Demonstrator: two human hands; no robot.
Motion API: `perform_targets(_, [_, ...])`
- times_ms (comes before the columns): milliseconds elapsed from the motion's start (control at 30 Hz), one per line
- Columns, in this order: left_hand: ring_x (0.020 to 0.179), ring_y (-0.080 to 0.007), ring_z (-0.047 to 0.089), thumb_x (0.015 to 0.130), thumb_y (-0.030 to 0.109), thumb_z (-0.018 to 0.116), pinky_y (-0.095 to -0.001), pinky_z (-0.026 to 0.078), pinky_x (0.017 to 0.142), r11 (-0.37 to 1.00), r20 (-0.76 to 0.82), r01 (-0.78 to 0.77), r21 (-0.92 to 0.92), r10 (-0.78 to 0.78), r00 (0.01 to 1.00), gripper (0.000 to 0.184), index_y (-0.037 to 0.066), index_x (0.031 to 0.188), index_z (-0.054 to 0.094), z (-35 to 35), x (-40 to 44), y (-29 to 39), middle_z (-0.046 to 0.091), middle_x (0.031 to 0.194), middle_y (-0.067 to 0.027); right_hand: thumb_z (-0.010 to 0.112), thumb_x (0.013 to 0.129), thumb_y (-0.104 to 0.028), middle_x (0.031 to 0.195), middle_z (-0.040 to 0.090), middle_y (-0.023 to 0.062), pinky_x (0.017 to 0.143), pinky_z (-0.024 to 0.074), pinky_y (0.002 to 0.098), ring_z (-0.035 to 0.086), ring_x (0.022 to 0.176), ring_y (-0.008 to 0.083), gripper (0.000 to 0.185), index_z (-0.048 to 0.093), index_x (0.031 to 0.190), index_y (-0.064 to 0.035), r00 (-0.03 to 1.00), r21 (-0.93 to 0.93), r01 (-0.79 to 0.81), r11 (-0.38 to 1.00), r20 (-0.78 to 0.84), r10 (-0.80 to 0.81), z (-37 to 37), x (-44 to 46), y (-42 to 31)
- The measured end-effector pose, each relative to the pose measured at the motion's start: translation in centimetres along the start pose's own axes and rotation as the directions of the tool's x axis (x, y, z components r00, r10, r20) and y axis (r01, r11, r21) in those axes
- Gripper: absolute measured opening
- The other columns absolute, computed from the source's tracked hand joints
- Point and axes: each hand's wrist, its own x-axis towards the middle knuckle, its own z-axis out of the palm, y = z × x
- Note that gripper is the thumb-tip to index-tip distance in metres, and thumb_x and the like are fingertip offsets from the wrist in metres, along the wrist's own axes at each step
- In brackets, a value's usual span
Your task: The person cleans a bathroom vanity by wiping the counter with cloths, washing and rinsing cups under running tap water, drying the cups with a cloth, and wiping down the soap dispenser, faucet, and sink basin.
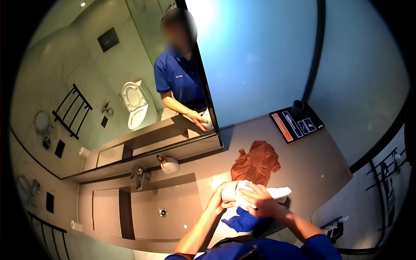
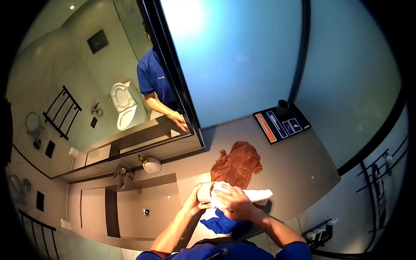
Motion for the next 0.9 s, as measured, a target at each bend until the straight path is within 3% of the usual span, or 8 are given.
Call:
perform_targets(333, [0.126, -0.0247, 0.045, 0.087, 0.021, 0.073, -0.0385, 0.037, 0.106, 0.601, 0.370, -0.601, 0.527, 0.474, 0.799, 0.068, 0.003, 0.142, 0.037, 2.2, -3.6, 1.7, 0.049, 0.130, -0.0156, 0.079, 0.072, -0.018, 0.092, 0.064, 0.0141, 0.081, 0.0506, 0.0392, 0.064, 0.088, 0.0265, 0.031, 0.066, 0.090, 0.0037, 0.986, 0.428, -0.164, 0.889, 0.109, 0.129, 4.4, -2.1, 0.7])
perform_targets(433, [0.133, -0.0253, 0.038, 0.086, 0.020, 0.074, -0.0385, 0.036, 0.108, 0.534, 0.577, -0.663, 0.525, 0.349, 0.738, 0.077, 0.007, 0.147, 0.030, 1.3, -3.8, 3.5, 0.041, 0.140, -0.0164, 0.083, 0.069, -0.019, 0.091, 0.065, 0.0063, 0.072, 0.0524, 0.0331, 0.063, 0.080, 0.0174, 0.040, 0.065, 0.098, 0.0022, 0.715, 0.842, -0.435, -0.319, 0.539, 0.446, 3.2, -1.3, -0.5])
perform_targets(500, [0.137, -0.0277, 0.033, 0.085, 0.022, 0.075, -0.0406, 0.034, 0.110, 0.528, 0.633, -0.613, 0.587, 0.172, 0.755, 0.084, 0.011, 0.152, 0.024, 0.2, -3.0, 5.5, 0.034, 0.147, -0.0172, 0.081, 0.069, -0.017, 0.083, 0.066, 0.0056, 0.068, 0.0525, 0.0333, 0.064, 0.073, 0.0190, 0.038, 0.065, 0.097, 0.0030, 0.619, 0.783, -0.611, -0.114, 0.563, 0.548, 2.5, -0.6, -0.8])
perform_targets(567, [0.132, -0.0266, 0.039, 0.087, 0.028, 0.073, -0.0394, 0.040, 0.105, 0.682, 0.580, -0.495, 0.539, 0.126, 0.805, 0.079, 0.010, 0.149, 0.028, 0.7, -3.1, 6.6, 0.039, 0.143, -0.0167, 0.079, 0.074, -0.017, 0.090, 0.068, 0.0108, 0.074, 0.0521, 0.0305, 0.066, 0.084, 0.0191, 0.029, 0.067, 0.092, 0.0019, 0.985, 0.286, -0.159, 0.945, -0.020, 0.172, 4.7, -1.3, 0.6])
perform_targets(700, [0.098, -0.0229, 0.062, 0.085, 0.031, 0.073, -0.0339, 0.050, 0.086, 0.551, 0.076, -0.401, 0.732, 0.519, 0.851, 0.045, 0.003, 0.117, 0.057, 3.7, -1.0, 2.1, 0.064, 0.103, -0.0143, 0.078, 0.071, -0.014, 0.092, 0.069, 0.0106, 0.075, 0.0515, 0.0305, 0.065, 0.082, 0.0181, 0.029, 0.067, 0.094, 0.0009, 0.832, 0.728, -0.434, 0.530, 0.099, 0.546, 7.3, -1.2, -0.6])
perform_targets(833, [0.115, -0.0286, 0.057, 0.078, 0.022, 0.077, -0.0378, 0.047, 0.096, -0.033, 0.669, -0.849, 0.527, 0.633, 0.390, 0.057, 0.003, 0.126, 0.052, 4.5, -2.4, 2.6, 0.059, 0.121, -0.0162, 0.072, 0.076, -0.013, 0.090, 0.069, 0.0072, 0.075, 0.0511, 0.0287, 0.065, 0.082, 0.0151, 0.027, 0.067, 0.098, 0.0016, 0.758, 0.880, -0.331, -0.339, 0.462, 0.460, 3.8, -2.0, 0.3])
perform_targets(867, [0.115, -0.0286, 0.057, 0.078, 0.022, 0.077, -0.0378, 0.047, 0.096, -0.025, 0.668, -0.852, 0.523, 0.633, 0.391, 0.057, 0.003, 0.126, 0.052, 4.8, -2.6, 3.4, 0.059, 0.121, -0.0162, 0.069, 0.076, -0.009, 0.091, 0.068, 0.0062, 0.075, 0.0508, 0.0284, 0.064, 0.086, 0.0136, 0.028, 0.065, 0.103, 0.0014, 0.924, 0.965, 0.016, 0.262, -0.115, 0.366, 6.5, -4.5, 1.6])
perform_targets(900, [0.119, -0.0290, 0.054, 0.079, 0.022, 0.077, -0.0382, 0.045, 0.098, -0.001, 0.695, -0.833, 0.553, 0.551, 0.461, 0.062, 0.003, 0.130, 0.048, 5.1, -2.8, 4.4, 0.056, 0.124, -0.0167, 0.069, 0.076, -0.009, 0.091, 0.068, 0.0062, 0.075, 0.0508, 0.0284, 0.064, 0.086, 0.0136, 0.028, 0.065, 0.103, 0.0014, 0.924, 0.964, 0.012, 0.267, -0.112, 0.365, 5.8, -4.6, 1.6])
